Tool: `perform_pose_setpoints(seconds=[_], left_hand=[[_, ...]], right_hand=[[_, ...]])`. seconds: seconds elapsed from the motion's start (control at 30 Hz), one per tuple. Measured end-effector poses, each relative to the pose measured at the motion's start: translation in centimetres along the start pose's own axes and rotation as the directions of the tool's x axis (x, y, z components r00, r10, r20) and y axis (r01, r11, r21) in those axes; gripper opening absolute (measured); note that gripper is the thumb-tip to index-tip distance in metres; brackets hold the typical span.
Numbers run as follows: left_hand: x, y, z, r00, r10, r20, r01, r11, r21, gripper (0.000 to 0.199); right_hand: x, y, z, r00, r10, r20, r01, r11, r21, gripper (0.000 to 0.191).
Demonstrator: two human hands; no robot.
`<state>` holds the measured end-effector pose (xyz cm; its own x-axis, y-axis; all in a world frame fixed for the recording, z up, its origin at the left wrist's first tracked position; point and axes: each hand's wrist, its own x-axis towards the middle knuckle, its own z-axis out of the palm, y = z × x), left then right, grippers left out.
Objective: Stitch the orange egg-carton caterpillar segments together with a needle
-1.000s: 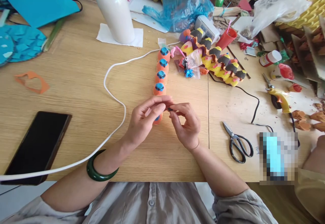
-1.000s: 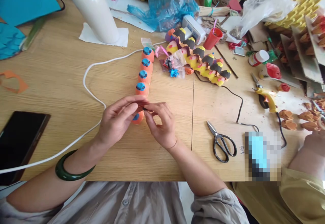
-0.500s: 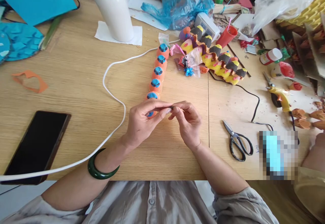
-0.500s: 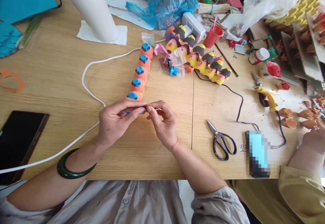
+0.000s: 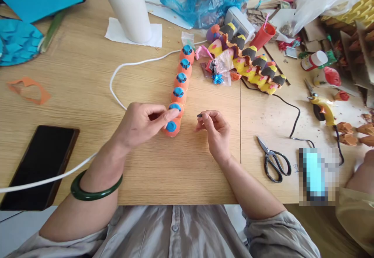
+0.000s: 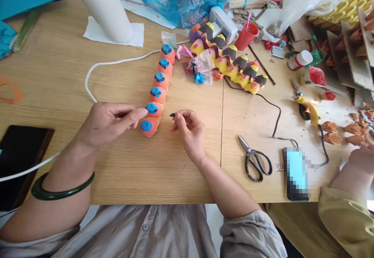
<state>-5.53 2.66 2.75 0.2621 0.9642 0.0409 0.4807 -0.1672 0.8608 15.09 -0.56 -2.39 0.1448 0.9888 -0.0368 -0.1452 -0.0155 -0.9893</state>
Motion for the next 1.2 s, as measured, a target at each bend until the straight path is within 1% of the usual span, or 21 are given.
perform_pose_setpoints(seconds=[0.03,0.07,0.1,0.17,0.27,0.33,0.37,0.5,0.63,0.73,0.77,0.8,0.87,0.9,0.93,0.97,1.0,1.1,1.13,1.2], left_hand=[[0.2,-0.3,-0.5,0.993,-0.016,0.12,0.02,0.999,-0.027,0.058],[0.3,-0.6,-0.9,0.976,-0.033,0.213,0.043,0.998,-0.044,0.055],[0.4,-0.8,-1.1,0.962,-0.044,0.269,0.061,0.996,-0.057,0.053],[0.6,-1.1,-1.1,0.943,-0.055,0.329,0.081,0.995,-0.066,0.047],[0.9,-1.3,-0.4,0.93,-0.048,0.365,0.08,0.994,-0.074,0.041],[1.0,-1.2,0.2,0.932,-0.025,0.36,0.069,0.991,-0.111,0.039],[1.0,-1.1,0.5,0.935,-0.012,0.354,0.064,0.989,-0.135,0.039],[0.9,-1.1,1.6,0.937,0.016,0.348,0.058,0.978,-0.202,0.04],[1.0,-1.5,1.8,0.918,0.036,0.394,0.067,0.967,-0.245,0.044],[1.0,-1.6,1.8,0.899,0.096,0.427,0.031,0.959,-0.281,0.045],[1.0,-1.7,1.8,0.905,0.122,0.409,0.01,0.953,-0.304,0.044],[1.0,-1.7,1.9,0.924,0.141,0.355,-0.014,0.942,-0.337,0.041],[0.9,-1.7,2.2,0.976,0.149,0.159,-0.073,0.91,-0.408,0.03],[0.9,-1.7,2.4,0.988,0.148,0.048,-0.112,0.894,-0.433,0.023],[0.8,-1.7,2.6,0.987,0.153,-0.045,-0.157,0.882,-0.443,0.018],[0.7,-1.7,2.9,0.979,0.177,-0.105,-0.205,0.875,-0.438,0.018],[0.7,-1.7,3.1,0.967,0.215,-0.135,-0.253,0.872,-0.419,0.022],[0.4,-1.7,3.9,0.917,0.368,-0.156,-0.399,0.868,-0.296,0.034],[0.3,-1.7,4.1,0.896,0.414,-0.16,-0.442,0.864,-0.242,0.034],[0.2,-1.7,4.6,0.856,0.478,-0.195,-0.506,0.852,-0.135,0.024]], right_hand=[[0.1,0.1,0.0,1.0,0.019,0.015,-0.02,1.0,0.016,0.031],[0.1,0.2,0.1,0.999,0.035,0.035,-0.036,0.999,0.026,0.031],[0.0,0.3,0.1,0.997,0.047,0.059,-0.049,0.998,0.029,0.031],[-0.1,0.4,0.3,0.993,0.061,0.105,-0.063,0.998,0.021,0.031],[-0.4,0.4,0.5,0.978,0.101,0.182,-0.105,0.994,0.014,0.031],[-0.6,0.4,0.6,0.97,0.121,0.209,-0.128,0.992,0.022,0.032],[-0.6,0.4,0.6,0.972,0.118,0.203,-0.126,0.992,0.025,0.033],[-0.5,0.3,0.4,0.987,0.109,0.12,-0.112,0.993,0.026,0.032],[-0.3,0.3,0.3,0.985,0.139,0.101,-0.141,0.99,0.022,0.036],[-0.1,0.5,0.3,0.993,0.095,0.07,-0.096,0.995,0.006,0.035],[0.0,0.5,0.3,0.996,0.07,0.053,-0.07,0.998,0.004,0.034],[0.0,0.5,0.3,0.998,0.043,0.036,-0.044,0.999,0.006,0.033],[0.2,0.4,0.3,1.0,0.005,0.021,-0.006,1.0,0.027,0.031],[0.2,0.3,0.3,1.0,-0.001,0.025,0.0,0.999,0.043,0.031],[0.2,0.2,0.3,0.999,0.002,0.035,-0.004,0.998,0.058,0.032],[0.3,0.1,0.3,0.999,0.012,0.047,-0.016,0.997,0.073,0.033],[0.3,0.0,0.3,0.998,0.028,0.059,-0.033,0.996,0.085,0.035],[0.2,-0.2,0.4,0.995,0.063,0.071,-0.07,0.993,0.099,0.04],[0.1,-0.2,0.4,0.995,0.068,0.071,-0.075,0.993,0.096,0.041],[0.0,-0.1,0.5,0.994,0.072,0.08,-0.079,0.993,0.084,0.042]])
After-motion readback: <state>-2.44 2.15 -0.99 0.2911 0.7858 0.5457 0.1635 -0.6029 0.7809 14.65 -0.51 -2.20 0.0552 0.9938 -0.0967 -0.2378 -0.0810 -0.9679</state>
